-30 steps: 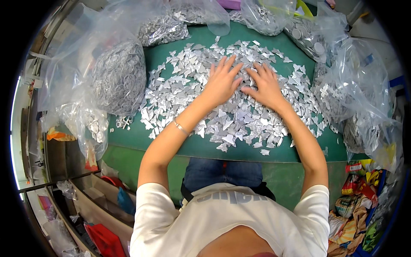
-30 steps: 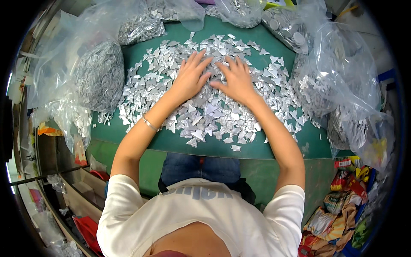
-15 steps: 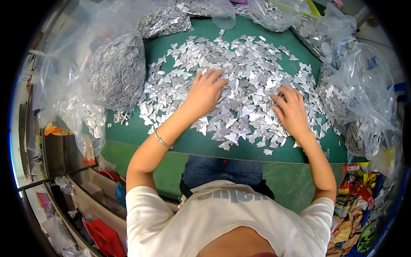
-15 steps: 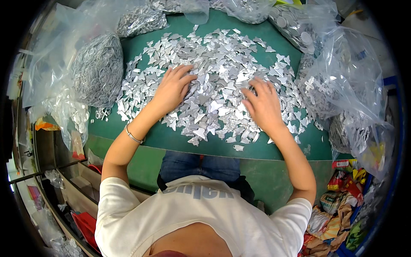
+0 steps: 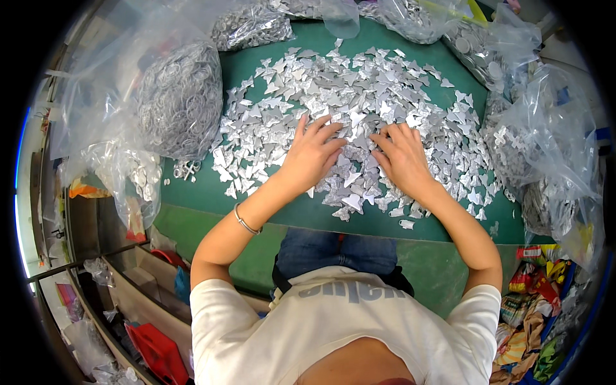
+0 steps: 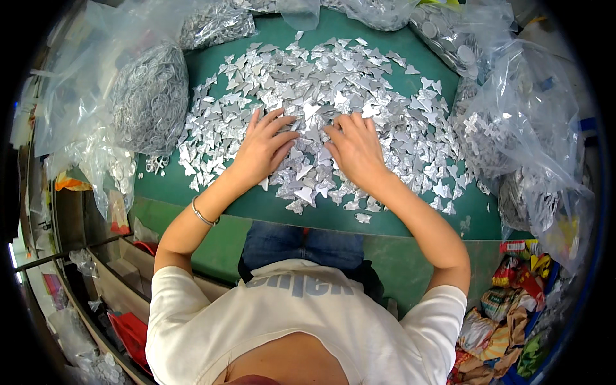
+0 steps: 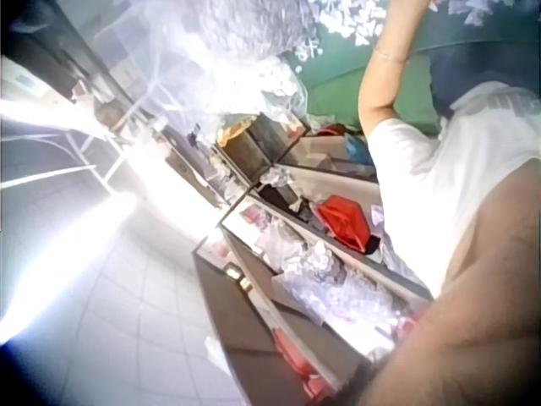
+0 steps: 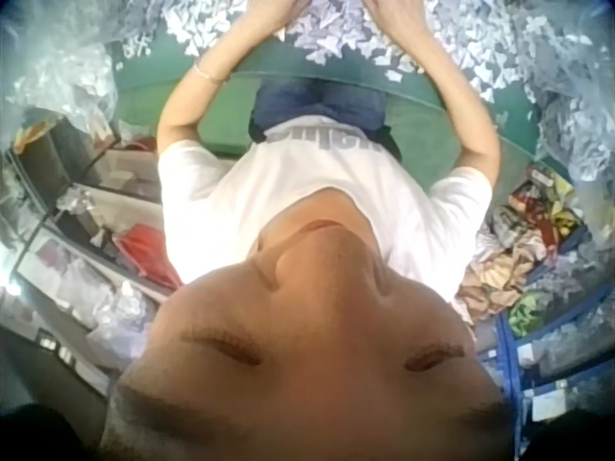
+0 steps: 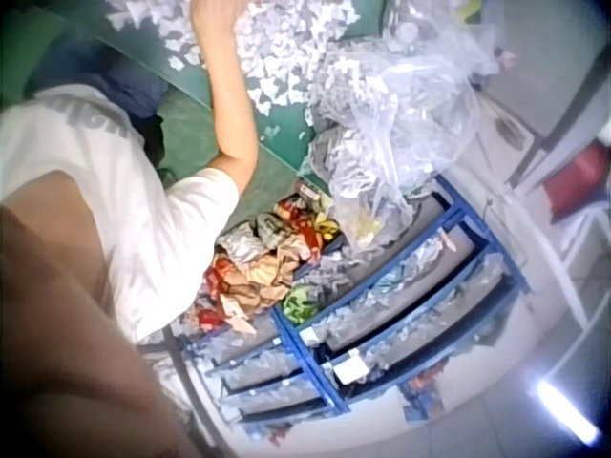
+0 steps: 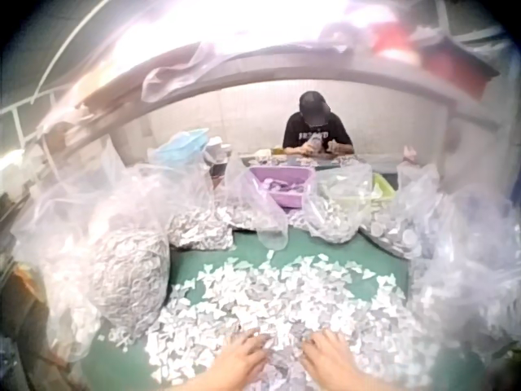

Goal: The person sorts silver star-shaped pieces on a green table by hand, picking them from a pile and placing them into plastic bags or organized secondary piles.

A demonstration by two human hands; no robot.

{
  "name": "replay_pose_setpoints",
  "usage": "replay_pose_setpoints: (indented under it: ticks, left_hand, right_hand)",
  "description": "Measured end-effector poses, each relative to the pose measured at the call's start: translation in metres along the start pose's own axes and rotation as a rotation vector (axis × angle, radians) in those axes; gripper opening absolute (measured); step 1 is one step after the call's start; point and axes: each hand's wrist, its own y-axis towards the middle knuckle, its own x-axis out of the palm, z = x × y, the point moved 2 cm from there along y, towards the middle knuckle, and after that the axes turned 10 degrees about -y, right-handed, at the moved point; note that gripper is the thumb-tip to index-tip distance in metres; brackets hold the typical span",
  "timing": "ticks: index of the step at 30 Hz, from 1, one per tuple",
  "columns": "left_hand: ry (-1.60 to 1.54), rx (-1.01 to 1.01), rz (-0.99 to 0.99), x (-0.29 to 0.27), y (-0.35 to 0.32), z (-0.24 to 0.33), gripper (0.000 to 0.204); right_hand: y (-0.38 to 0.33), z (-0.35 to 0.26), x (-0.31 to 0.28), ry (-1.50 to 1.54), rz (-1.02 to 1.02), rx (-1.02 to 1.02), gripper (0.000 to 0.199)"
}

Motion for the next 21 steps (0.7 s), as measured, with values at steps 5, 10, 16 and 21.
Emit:
replay_pose_setpoints:
  ticks: [5, 10, 16, 21]
  left_hand:
    - [-0.104, -0.035, 0.035, 0.004, 0.005, 0.014, 0.036]
    - [0.071, 0.006, -0.131, 0.013, 0.003, 0.019, 0.046]
    - [0.035, -0.135, 0.023, 0.002, -0.009, 0.029, 0.054]
    - [-0.287, -0.171, 0.08, -0.009, -0.047, 0.06, 0.042]
  right_hand:
    - [0.003, 0.004, -0.002, 0.021, -0.037, 0.002, 0.024]
    - [-0.005, 0.004, -0.001, 0.152, -0.02, 0.028, 0.02]
    - [-0.014, 0.0, -0.004, 0.071, 0.064, 0.018, 0.018]
    - [-0.025, -0.001, -0.024, 0.019, 0.033, 0.142, 0.025]
